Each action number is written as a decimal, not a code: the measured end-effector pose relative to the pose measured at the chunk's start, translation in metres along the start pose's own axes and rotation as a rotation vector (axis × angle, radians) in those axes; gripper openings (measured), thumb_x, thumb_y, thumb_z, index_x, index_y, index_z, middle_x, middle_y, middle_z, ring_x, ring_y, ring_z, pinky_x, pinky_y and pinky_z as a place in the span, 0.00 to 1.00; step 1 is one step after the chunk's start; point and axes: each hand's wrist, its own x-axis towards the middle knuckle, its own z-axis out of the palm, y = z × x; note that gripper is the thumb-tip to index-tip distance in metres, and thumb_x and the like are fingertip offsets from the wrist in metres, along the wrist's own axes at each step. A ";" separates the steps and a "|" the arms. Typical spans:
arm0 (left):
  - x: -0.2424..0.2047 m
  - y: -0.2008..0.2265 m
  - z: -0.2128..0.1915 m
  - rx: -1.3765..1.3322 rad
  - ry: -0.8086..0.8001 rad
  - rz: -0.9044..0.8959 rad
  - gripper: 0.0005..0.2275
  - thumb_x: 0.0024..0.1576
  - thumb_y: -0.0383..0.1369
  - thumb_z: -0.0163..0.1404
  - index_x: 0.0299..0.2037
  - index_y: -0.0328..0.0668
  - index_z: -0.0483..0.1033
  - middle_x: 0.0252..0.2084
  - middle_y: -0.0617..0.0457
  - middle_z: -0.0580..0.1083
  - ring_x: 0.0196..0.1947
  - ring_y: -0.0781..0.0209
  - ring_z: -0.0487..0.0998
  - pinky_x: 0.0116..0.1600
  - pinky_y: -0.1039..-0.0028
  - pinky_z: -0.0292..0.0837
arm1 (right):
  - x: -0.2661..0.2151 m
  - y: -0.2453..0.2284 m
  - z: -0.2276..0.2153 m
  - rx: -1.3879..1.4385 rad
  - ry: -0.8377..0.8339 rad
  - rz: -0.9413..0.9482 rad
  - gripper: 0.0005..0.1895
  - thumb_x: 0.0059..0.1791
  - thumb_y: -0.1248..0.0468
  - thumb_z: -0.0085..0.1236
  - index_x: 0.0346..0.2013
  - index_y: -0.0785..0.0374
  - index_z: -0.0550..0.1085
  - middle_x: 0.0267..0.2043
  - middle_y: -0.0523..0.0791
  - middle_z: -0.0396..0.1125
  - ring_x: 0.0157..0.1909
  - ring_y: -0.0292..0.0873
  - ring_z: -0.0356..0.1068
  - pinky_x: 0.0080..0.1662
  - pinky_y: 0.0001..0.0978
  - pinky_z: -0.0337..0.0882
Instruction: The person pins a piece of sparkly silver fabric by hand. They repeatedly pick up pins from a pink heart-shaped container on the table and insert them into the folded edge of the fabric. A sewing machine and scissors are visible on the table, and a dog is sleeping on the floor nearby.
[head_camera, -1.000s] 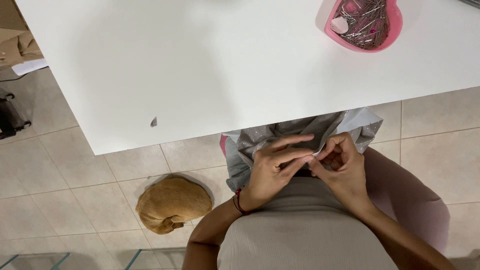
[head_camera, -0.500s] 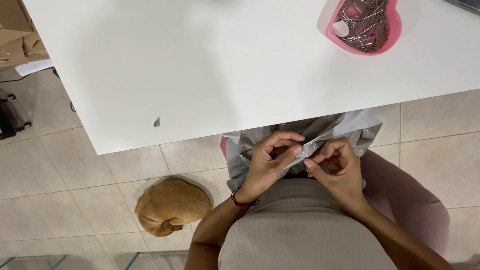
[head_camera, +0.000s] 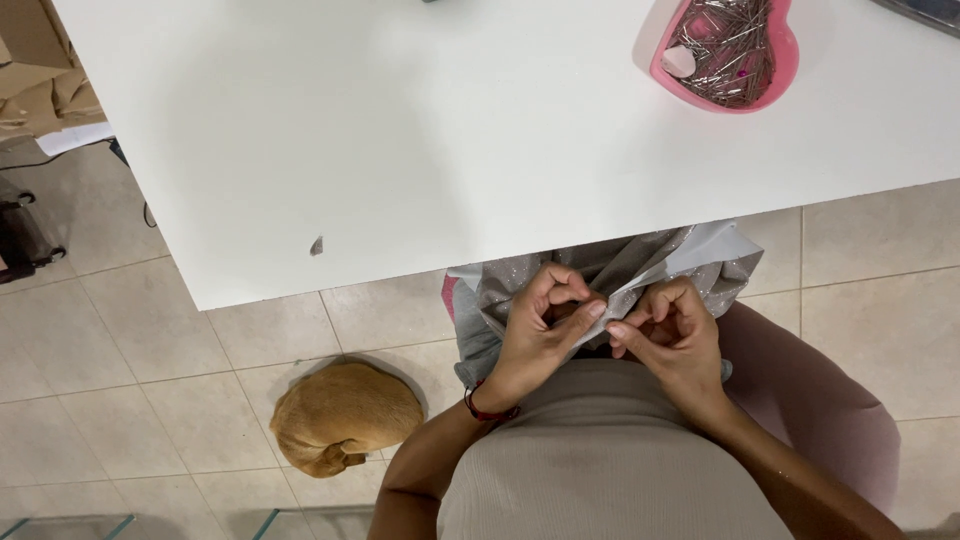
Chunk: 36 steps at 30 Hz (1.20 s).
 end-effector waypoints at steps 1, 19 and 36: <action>0.000 0.002 0.001 0.000 -0.001 0.000 0.07 0.65 0.23 0.59 0.46 0.35 0.72 0.38 0.41 0.83 0.34 0.72 0.75 0.36 0.82 0.71 | 0.000 -0.002 0.000 0.000 0.001 0.000 0.21 0.48 0.76 0.69 0.36 0.62 0.60 0.28 0.54 0.74 0.28 0.41 0.79 0.29 0.29 0.82; 0.008 0.076 -0.015 0.697 -0.238 0.170 0.13 0.66 0.40 0.56 0.56 0.46 0.76 0.49 0.57 0.84 0.49 0.65 0.88 0.42 0.81 0.79 | 0.068 -0.089 -0.027 -0.900 -0.537 -0.602 0.07 0.55 0.71 0.62 0.48 0.63 0.76 0.44 0.45 0.74 0.45 0.47 0.71 0.55 0.43 0.70; -0.019 0.097 -0.067 -0.099 -0.873 0.317 0.11 0.69 0.44 0.58 0.38 0.51 0.81 0.23 0.60 0.76 0.15 0.71 0.66 0.23 0.76 0.58 | 0.059 -0.102 -0.061 -0.886 -0.238 -0.430 0.44 0.30 0.88 0.40 0.58 0.63 0.78 0.59 0.51 0.76 0.62 0.52 0.75 0.64 0.39 0.73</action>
